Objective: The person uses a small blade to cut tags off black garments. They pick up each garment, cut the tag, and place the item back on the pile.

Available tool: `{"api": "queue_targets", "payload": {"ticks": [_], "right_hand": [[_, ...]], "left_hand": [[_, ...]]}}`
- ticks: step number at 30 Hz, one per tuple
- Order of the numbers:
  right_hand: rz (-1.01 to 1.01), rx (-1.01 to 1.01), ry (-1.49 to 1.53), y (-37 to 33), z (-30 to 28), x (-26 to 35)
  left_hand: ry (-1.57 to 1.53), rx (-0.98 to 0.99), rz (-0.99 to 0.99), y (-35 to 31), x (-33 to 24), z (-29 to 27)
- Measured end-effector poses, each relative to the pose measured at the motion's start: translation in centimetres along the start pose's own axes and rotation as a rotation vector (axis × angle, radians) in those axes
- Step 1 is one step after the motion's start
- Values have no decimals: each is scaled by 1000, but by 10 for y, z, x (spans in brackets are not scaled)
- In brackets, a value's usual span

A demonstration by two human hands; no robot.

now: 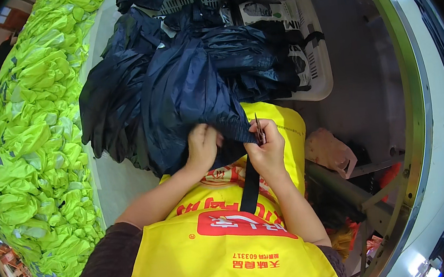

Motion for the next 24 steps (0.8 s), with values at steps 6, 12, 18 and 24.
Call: {"api": "queue_targets", "payload": {"ticks": [6, 12, 18, 24], "right_hand": [[-426, 294, -138, -14, 9, 11], [-40, 932, -130, 17, 21, 19], [220, 229, -54, 116, 70, 0], [524, 296, 162, 129, 136, -56]], "left_hand": [[573, -407, 452, 77, 8, -35], [626, -421, 379, 96, 9, -41], [603, -383, 368, 96, 7, -48], [604, -384, 344, 101, 8, -55]]}}
Point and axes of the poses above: each hand's wrist, its own y-axis towards the middle knuckle, its own z-axis out of the palm, x = y × z, the point moved 1 cm from there along y, towards the middle knuckle, and after that the axes turned 12 degrees about -x, right-handed, at the moved point
